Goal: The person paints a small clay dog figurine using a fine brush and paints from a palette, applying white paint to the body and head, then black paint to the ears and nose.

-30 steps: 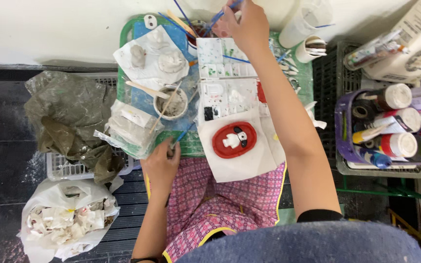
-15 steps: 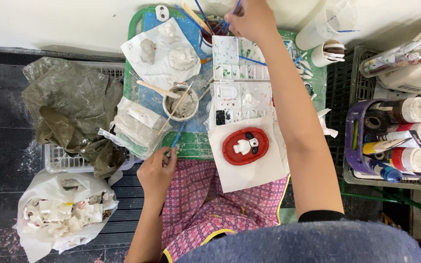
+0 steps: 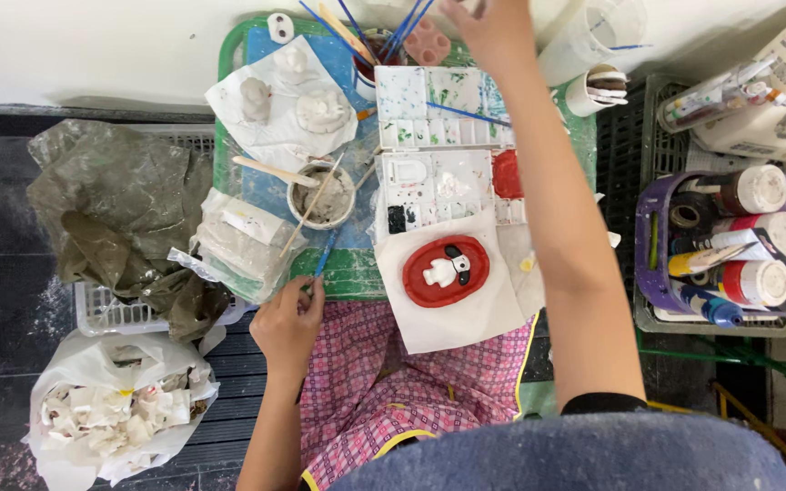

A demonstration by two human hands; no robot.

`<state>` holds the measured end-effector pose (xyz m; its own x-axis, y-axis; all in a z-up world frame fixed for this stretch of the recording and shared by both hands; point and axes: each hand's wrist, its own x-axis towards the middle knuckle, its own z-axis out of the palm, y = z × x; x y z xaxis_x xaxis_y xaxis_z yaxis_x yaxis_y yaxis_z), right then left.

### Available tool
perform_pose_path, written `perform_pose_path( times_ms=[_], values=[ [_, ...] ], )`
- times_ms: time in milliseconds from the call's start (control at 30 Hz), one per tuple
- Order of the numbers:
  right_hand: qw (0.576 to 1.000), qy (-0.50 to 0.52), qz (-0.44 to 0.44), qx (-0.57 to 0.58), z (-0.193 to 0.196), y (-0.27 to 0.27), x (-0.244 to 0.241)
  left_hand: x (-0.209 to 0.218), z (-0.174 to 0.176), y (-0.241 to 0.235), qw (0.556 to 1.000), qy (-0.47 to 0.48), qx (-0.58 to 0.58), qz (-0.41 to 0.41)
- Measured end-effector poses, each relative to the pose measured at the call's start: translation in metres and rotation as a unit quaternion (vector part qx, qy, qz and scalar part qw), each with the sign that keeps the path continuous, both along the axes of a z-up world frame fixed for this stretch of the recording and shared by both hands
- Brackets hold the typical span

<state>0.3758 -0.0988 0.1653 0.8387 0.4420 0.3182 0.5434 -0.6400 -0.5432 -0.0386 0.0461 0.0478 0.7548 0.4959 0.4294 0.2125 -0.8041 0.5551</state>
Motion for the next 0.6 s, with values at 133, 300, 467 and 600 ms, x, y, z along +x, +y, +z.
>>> perform_pose_path(
  times_ms=[133, 300, 467, 600],
  values=[
    [0.987, 0.006, 0.103, -0.122, 0.011, -0.061, -0.014, -0.001, -0.004, -0.001, 1.000, -0.003, -0.002, -0.010],
    [0.969, 0.037, 0.156, -0.190, 0.003, -0.084, -0.035, 0.003, -0.007, -0.005, 1.000, 0.001, 0.003, -0.001],
    [0.964, 0.059, 0.115, -0.234, -0.003, -0.081, -0.039, 0.003, -0.009, -0.006, 1.000, 0.006, 0.006, -0.002],
    [0.966, 0.073, 0.115, -0.222, -0.005, -0.080, -0.042, 0.002, -0.008, -0.007, 1.000, 0.011, 0.004, -0.002]
  ],
)
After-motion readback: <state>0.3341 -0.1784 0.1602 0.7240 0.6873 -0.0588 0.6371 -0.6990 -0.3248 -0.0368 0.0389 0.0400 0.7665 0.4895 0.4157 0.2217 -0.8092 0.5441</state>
